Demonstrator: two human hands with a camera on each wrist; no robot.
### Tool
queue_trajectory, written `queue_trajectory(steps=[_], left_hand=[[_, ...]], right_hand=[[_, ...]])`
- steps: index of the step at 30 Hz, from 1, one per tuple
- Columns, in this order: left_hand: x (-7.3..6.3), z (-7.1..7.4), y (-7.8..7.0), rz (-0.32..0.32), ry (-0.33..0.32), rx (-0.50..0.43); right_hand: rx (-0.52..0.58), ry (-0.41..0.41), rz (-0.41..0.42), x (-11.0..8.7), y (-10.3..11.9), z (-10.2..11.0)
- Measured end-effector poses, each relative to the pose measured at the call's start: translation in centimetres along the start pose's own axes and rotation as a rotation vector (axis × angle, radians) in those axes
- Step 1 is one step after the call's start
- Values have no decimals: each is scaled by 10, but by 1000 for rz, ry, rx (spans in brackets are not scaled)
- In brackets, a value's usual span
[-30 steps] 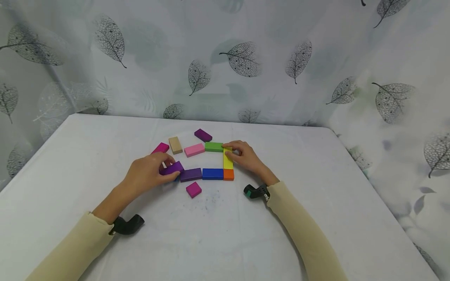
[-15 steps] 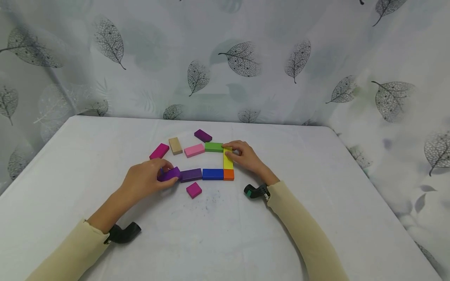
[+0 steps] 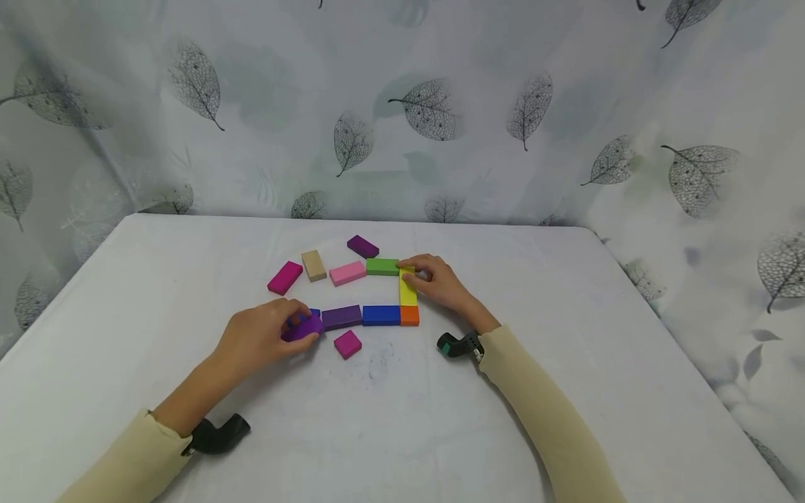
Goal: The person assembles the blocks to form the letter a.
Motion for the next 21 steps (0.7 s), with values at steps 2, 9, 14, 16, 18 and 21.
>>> queue_trajectory(steps=[2, 9, 14, 16, 18, 21], left_hand=[[-2, -1, -2, -3, -7, -1], [-3, 1, -6, 33, 22, -30], [-4, 1, -7, 44, 49, -44], [-4, 2, -7, 44, 54, -57], [-3, 3, -7, 44, 61, -67], [-3, 3, -6, 49, 85, -82]], right_hand=[[-1, 6, -1, 0, 0, 0], [-2, 5, -4, -1, -2, -1], [-7, 3, -2, -1, -2, -2], [-7, 2, 4, -1, -2, -2], [-6, 1, 5, -1, -1, -1], [-4, 2, 1, 0, 0, -1]])
Point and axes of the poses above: each hand's wrist, its own x-axis towards the middle knuckle, its own z-axis out of the back of the hand, y = z × x, the point moved 1 cm from there along x, towards the middle knuckle, and after that the axes turned 7 degrees about -z, right-handed, at the moved point
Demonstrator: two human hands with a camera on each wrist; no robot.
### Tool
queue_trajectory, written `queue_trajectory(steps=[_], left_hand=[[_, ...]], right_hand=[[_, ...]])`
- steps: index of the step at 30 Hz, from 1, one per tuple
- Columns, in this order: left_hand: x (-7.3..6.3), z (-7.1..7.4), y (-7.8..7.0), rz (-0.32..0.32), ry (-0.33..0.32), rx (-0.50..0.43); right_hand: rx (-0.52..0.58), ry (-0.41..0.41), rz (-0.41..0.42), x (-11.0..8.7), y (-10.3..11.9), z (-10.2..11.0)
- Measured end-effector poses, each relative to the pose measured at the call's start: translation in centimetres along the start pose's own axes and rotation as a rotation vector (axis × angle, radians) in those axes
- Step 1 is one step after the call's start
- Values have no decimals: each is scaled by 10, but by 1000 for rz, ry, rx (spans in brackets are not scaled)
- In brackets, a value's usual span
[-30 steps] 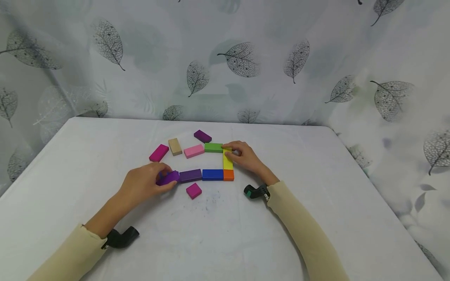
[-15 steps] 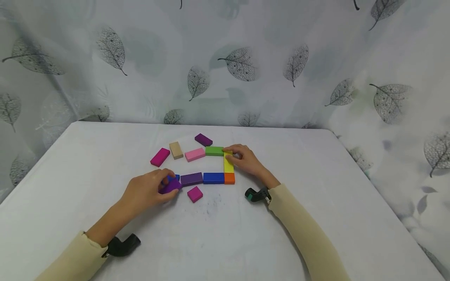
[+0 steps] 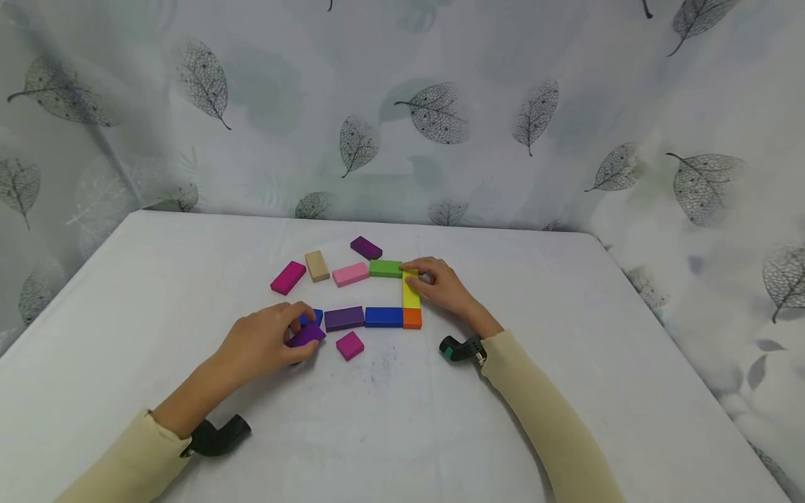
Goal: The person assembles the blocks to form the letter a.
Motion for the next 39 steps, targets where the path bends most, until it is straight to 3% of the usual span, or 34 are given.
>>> queue_trajectory(steps=[9, 16, 19, 25, 39], left_hand=[[0, -2, 7, -15, 87, -56], [-5, 4, 37, -144, 276, -313], [-8, 6, 45, -188, 328, -399], [-8, 8, 49, -231, 346, -432], [-4, 5, 49, -235, 340, -471]], right_hand=[[1, 1, -7, 1, 2, 1], [-2, 2, -14, 1, 3, 0], [-6, 3, -10, 0, 3, 1], [-1, -4, 2, 0, 2, 1], [3, 4, -19, 1, 1, 0]])
Point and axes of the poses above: each hand's wrist, its own x-axis towards the middle knuckle, its own z-axis out of the back of the hand, y = z × x, the point moved 1 cm from there along x, towards the middle knuckle, and after that the axes turned 7 degrees about -z, right-handed, at the moved point
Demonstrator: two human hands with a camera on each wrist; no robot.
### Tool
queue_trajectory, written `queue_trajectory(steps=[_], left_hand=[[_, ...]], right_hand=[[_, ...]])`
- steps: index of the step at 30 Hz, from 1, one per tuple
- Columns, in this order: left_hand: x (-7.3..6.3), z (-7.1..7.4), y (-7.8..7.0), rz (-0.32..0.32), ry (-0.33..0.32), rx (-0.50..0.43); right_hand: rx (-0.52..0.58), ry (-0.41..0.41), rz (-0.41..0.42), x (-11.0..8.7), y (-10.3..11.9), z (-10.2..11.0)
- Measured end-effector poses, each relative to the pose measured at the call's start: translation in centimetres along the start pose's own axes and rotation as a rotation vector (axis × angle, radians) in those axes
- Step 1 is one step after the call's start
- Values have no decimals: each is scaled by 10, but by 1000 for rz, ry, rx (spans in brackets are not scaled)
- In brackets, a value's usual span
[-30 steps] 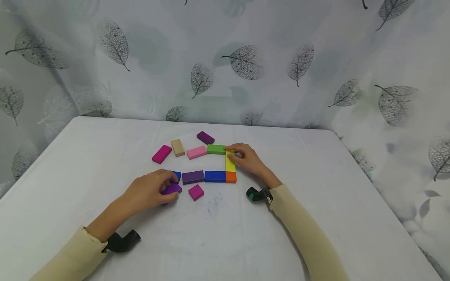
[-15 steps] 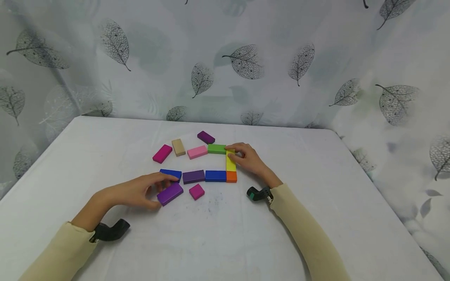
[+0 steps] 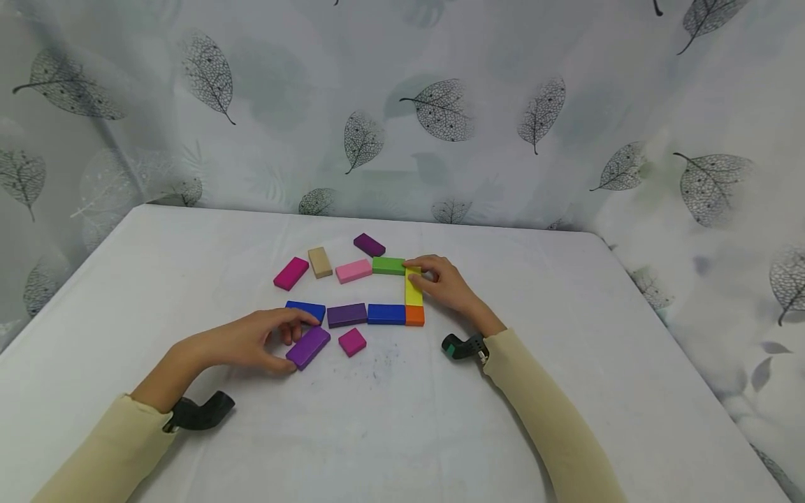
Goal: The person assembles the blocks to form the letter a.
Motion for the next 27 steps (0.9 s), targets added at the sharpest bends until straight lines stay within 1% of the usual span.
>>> queue_trajectory(steps=[5, 13, 17, 23, 27], left_hand=[[3, -1, 0, 53, -16, 7], [5, -3, 0, 92, -53, 15], [7, -4, -1, 122, -67, 21], [8, -5, -3, 158, -72, 34], [8, -6, -5, 167, -71, 65]], right_hand=[[-1, -3, -13, -1, -1, -1], [-2, 1, -23, 0, -1, 0], [-4, 1, -14, 0, 0, 0], [6, 6, -15, -1, 2, 1], [15, 6, -20, -1, 2, 0]])
Point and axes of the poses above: each hand's wrist, its own x-axis towards the middle knuckle, its own z-axis out of the back of the hand, y = z × x, the point moved 1 cm from there along x, towards the middle knuckle, and after that the axes turned 7 degrees about -z, right-handed, at the moved point
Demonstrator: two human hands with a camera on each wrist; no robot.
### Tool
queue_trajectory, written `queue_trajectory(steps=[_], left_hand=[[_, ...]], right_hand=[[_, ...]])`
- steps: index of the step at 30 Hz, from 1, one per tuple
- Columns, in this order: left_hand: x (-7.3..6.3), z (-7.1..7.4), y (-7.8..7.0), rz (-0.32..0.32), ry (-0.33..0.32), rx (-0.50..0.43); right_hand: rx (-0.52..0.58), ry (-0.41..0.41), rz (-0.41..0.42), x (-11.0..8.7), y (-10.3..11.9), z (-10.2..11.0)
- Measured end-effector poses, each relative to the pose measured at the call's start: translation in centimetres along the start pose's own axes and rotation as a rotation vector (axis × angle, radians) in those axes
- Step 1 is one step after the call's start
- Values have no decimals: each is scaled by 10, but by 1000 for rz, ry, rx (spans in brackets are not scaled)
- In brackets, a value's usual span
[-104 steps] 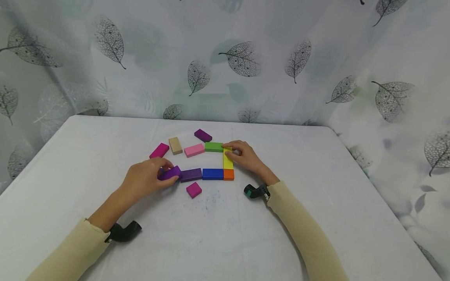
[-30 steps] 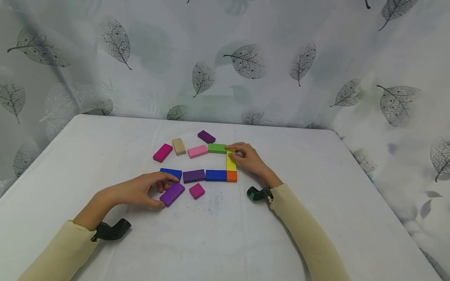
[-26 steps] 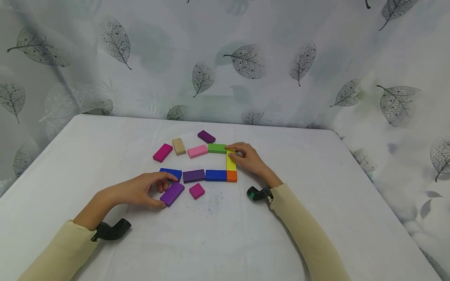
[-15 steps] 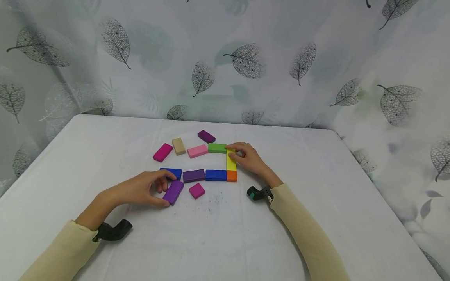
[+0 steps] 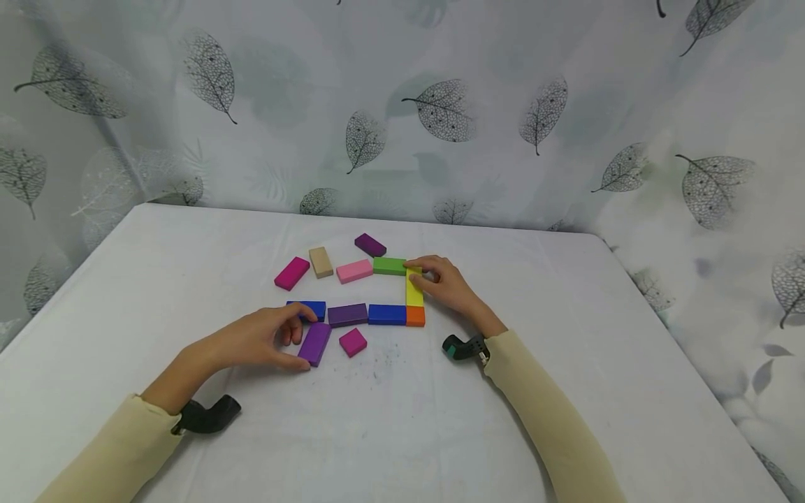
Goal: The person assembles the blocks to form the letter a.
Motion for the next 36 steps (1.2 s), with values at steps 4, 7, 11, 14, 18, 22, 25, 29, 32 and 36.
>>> queue_trajectory(steps=[4, 7, 11, 14, 18, 22, 25, 29, 32, 36], left_hand=[[0, -1, 0, 4, -5, 23], [0, -1, 1, 9, -6, 29], [1, -1, 0, 12, -6, 40], [1, -1, 0, 7, -6, 40], [1, 0, 2, -12, -28, 15], [1, 1, 3, -34, -74, 2], [1, 3, 3, -54, -111, 23], [1, 4, 2, -77, -169, 65], [1, 5, 2, -102, -225, 106], [0, 5, 3, -139, -296, 167]], right_hand=[[2, 0, -3, 0, -1, 0], [-2, 1, -12, -1, -1, 0], [-6, -1, -10, -1, 0, 0], [-5, -5, -1, -2, 1, 0], [-3, -9, 4, -2, 1, 0], [-4, -11, 3, -2, 1, 0], [-11, -12, 4, -2, 1, -1], [-13, -12, 12, -1, 0, -1], [-13, -11, 17, -1, 1, -1], [-14, -10, 25, 0, 0, -1]])
Point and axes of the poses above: each hand's wrist, its own x-axis towards the middle knuckle, its own z-axis out of the back of the hand, y = z × x, the point moved 1 cm from there along x, towards the middle knuckle, and after that the axes turned 7 degrees about -z, right-handed, at the moved point
